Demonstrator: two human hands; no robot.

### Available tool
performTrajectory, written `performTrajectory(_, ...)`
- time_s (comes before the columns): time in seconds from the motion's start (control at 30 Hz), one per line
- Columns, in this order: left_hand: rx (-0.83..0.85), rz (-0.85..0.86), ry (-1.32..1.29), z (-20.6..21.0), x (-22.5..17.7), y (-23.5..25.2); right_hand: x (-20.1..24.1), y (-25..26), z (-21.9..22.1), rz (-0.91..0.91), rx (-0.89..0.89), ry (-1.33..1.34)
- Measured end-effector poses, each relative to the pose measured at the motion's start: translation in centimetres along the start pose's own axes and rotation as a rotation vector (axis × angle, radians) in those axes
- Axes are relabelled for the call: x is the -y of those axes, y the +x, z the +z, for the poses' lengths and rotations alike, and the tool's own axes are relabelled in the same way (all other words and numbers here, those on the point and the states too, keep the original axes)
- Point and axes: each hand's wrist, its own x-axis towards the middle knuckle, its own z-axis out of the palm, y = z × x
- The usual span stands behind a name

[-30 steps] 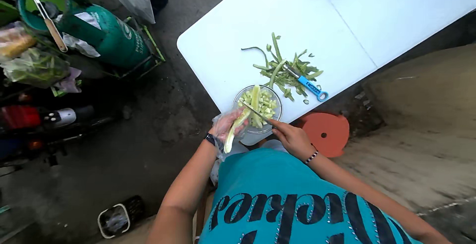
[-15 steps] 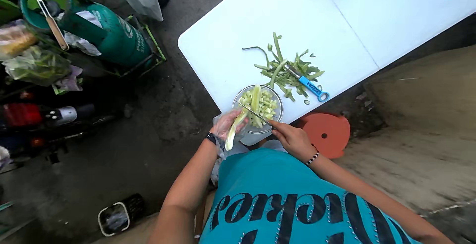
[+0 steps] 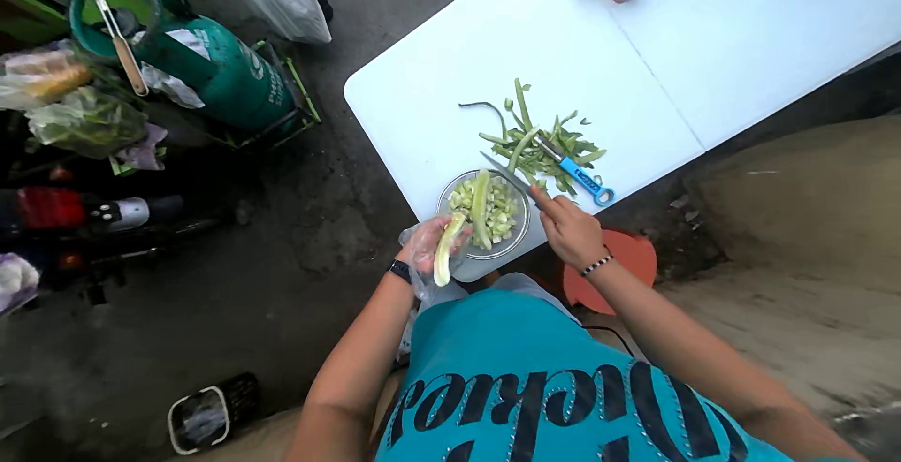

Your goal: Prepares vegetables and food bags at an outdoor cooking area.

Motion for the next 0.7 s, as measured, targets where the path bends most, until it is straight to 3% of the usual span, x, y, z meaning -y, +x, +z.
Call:
performTrajectory(0.23, -0.089, 0.141, -0.189, 1.8, 2.5, -1.8, -4.6, 4.5, 2.0, -0.012, 0.041, -0.147)
performTrajectory(0.37, -0.144, 0.277, -0.332, 1.8, 4.0, -4.9, -1.5, 6.2, -0.5, -0.104, -0.042, 0.002)
performTrajectory(0.43, -0.115, 0.340, -0.372, 0.2, 4.8, -6.8, 4.4, 7.5, -2.1, -0.201, -0.009, 0.125)
performTrajectory(0.53, 0.000, 0.432, -0.460, -2.5, 5.4, -10.0, 16.6, 8.8, -3.7, -0.424, 0.034, 0.272)
performTrajectory(0.63, 0.169, 0.508, -0.585, -5.8, 5.8, -13.8, 28.7, 9.4, -1.7, -0.647, 0.095, 0.405)
performTrajectory(0.7, 0.151, 0.547, -0.628, -8.2, 6.5, -17.0, 36.6, 9.9, 1.0, -0.759, 0.162, 0.506)
